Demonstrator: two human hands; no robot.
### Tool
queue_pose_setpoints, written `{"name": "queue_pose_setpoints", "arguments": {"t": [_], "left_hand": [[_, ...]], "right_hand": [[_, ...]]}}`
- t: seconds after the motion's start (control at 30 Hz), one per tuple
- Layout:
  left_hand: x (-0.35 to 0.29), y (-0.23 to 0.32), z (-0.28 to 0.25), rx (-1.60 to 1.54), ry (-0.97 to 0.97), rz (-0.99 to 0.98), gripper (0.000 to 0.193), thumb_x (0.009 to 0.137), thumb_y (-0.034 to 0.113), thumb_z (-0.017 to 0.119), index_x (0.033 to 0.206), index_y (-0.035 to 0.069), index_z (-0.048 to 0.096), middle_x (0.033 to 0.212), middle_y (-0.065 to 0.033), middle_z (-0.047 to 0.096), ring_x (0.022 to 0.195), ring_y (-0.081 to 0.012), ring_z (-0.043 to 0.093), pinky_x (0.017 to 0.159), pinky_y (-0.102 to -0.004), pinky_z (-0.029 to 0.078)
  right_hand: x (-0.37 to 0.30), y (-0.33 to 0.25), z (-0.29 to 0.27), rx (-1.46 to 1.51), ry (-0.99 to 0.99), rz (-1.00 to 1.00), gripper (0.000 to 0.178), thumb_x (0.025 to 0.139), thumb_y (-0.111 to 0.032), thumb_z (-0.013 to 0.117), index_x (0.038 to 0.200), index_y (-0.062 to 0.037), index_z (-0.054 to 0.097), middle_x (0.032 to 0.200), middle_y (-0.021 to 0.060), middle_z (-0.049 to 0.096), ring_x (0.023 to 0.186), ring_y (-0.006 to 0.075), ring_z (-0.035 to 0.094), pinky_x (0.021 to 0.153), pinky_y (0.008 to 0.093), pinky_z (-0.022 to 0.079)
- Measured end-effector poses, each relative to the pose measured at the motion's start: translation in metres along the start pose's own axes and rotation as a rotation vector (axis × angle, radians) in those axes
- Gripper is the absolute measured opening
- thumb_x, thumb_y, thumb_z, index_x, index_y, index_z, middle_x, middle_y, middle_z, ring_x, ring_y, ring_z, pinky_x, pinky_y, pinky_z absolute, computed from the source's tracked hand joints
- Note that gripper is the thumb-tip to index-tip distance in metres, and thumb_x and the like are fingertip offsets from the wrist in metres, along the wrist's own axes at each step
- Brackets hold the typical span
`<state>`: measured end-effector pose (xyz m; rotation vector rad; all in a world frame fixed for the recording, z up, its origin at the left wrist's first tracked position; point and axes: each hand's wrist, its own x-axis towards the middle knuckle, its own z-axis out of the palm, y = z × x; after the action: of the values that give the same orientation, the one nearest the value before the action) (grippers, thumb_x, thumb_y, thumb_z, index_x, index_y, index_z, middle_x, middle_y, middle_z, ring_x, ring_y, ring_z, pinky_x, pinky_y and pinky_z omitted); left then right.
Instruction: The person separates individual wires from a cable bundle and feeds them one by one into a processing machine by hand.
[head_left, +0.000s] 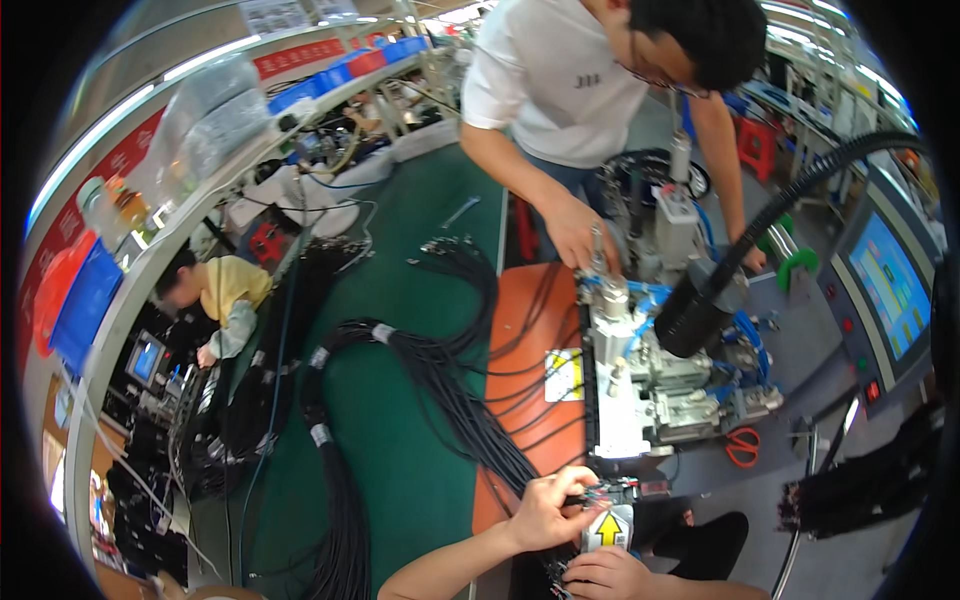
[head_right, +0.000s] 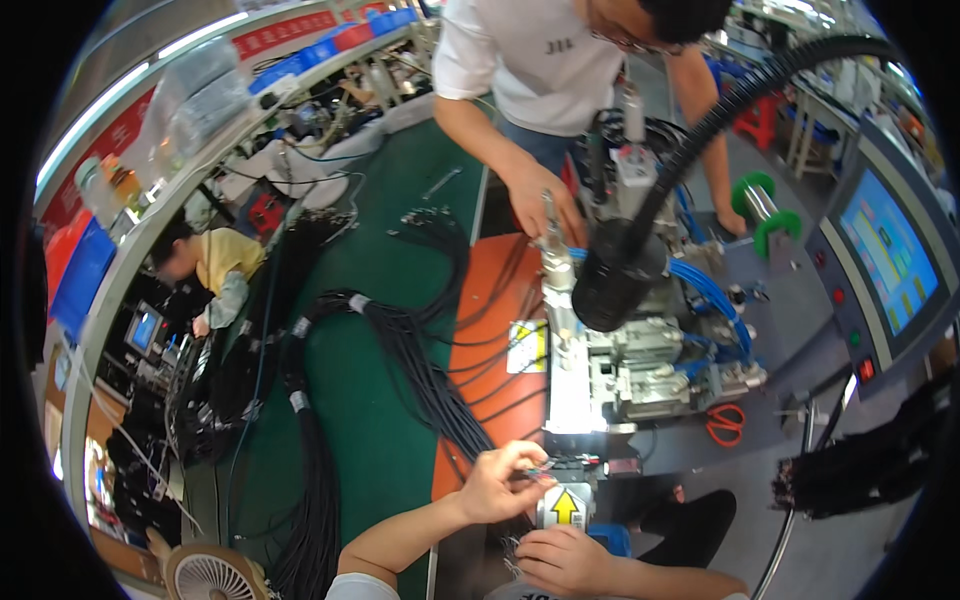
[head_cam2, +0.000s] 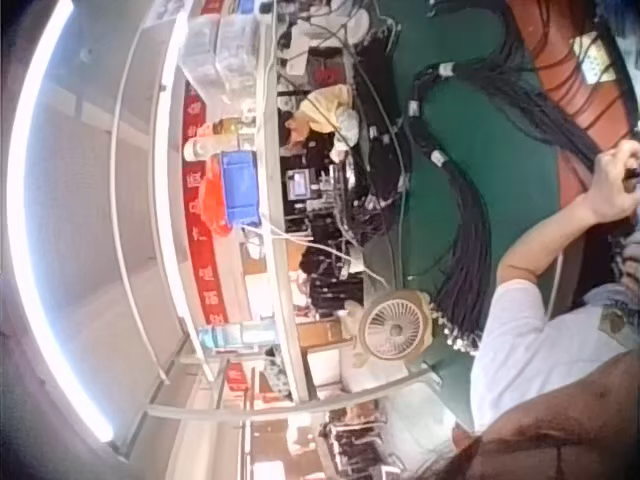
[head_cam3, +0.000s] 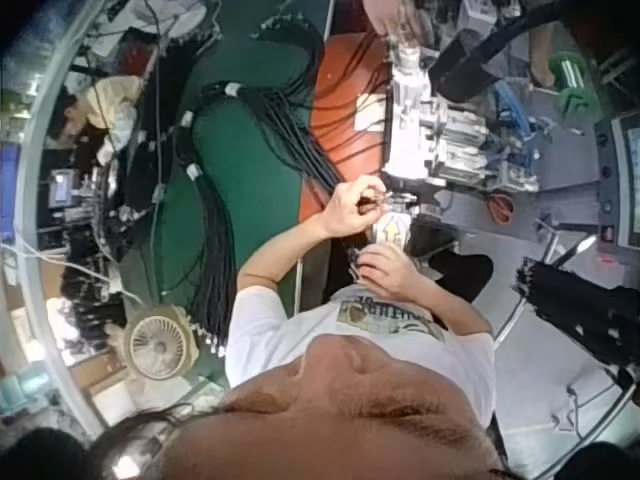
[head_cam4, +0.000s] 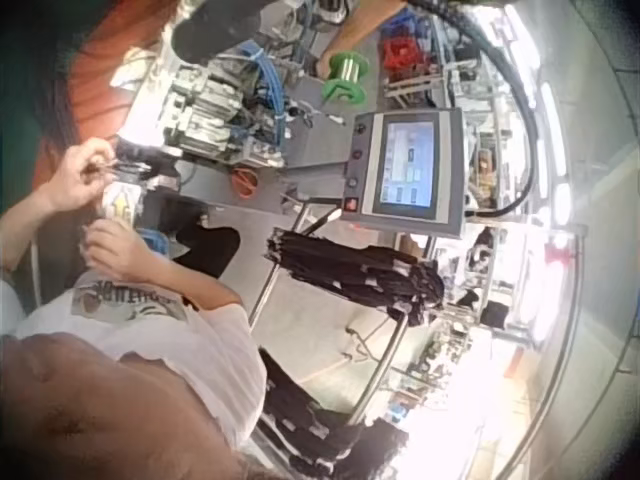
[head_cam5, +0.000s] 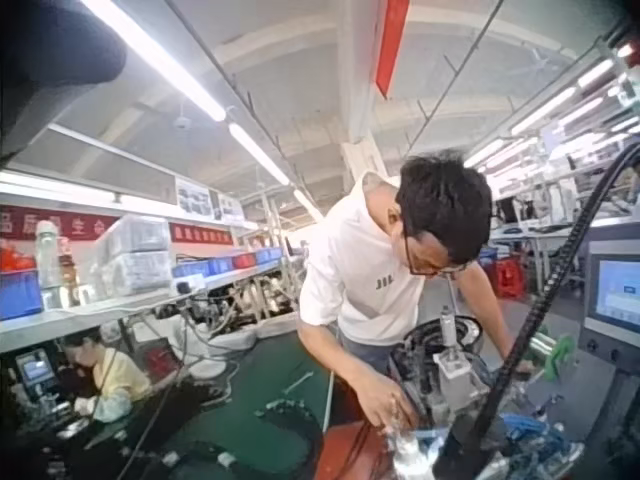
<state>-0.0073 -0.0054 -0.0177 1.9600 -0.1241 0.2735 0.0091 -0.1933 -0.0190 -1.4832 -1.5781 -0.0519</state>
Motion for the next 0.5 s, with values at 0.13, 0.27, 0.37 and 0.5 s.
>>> {"name": "queue_pose_setpoints", "arguments": {"t": [0.13,0.27,0.37,0.5], "left_hand": [[-0.001,-0.006,-0.006,0.153,-0.009,0.290,0.026,0.078,0.000,0.064,0.101,-0.002,0.054,0.080,-0.0100,0.063,0.063,-0.0184,0.063,0.053,-0.0272,0.049],[-0.001,-0.008,0.003,0.173,0.064,0.380,0.028,0.074,-0.003,0.064,0.101,-0.002,0.058,0.078,-0.0109,0.065,0.062,-0.0241,0.063,0.055,-0.0302,0.050],[0.002,-0.002,0.003,0.206,-0.006,0.350,0.029,0.071,-0.003,0.066,0.100,-0.001,0.064,0.076,-0.0116,0.065,0.063,-0.0254,0.064,0.057,-0.0326,0.051],[0.007,-0.001,-0.001,0.316,0.051,0.410,0.021,0.073,0.002,0.068,0.094,0.002,0.067,0.074,-0.0100,0.066,0.062,-0.0237,0.063,0.056,-0.0331,0.047]], "right_hand": [[-0.037,0.018,0.005,0.298,0.132,0.108,0.029,0.084,-0.035,0.068,0.105,-0.0147,0.067,0.113,0.0126,0.062,0.097,0.0316,0.061,0.080,0.0426,0.049],[-0.007,0.020,-0.004,0.440,0.492,0.693,0.022,0.079,0.004,0.063,0.099,-0.0015,0.057,0.093,0.0069,0.060,0.070,0.0103,0.059,0.061,0.0218,0.046],[0.008,0.026,-0.018,0.729,0.499,0.838,0.035,0.082,0.004,0.063,0.114,0.0012,0.053,0.094,0.0061,0.058,0.077,0.0065,0.056,0.066,0.0192,0.045],[0.013,0.042,-0.015,0.563,0.416,0.769,0.017,0.085,-0.001,0.062,0.102,0.0014,0.059,0.090,0.0033,0.060,0.073,0.0058,0.057,0.063,0.0193,0.046]]}}
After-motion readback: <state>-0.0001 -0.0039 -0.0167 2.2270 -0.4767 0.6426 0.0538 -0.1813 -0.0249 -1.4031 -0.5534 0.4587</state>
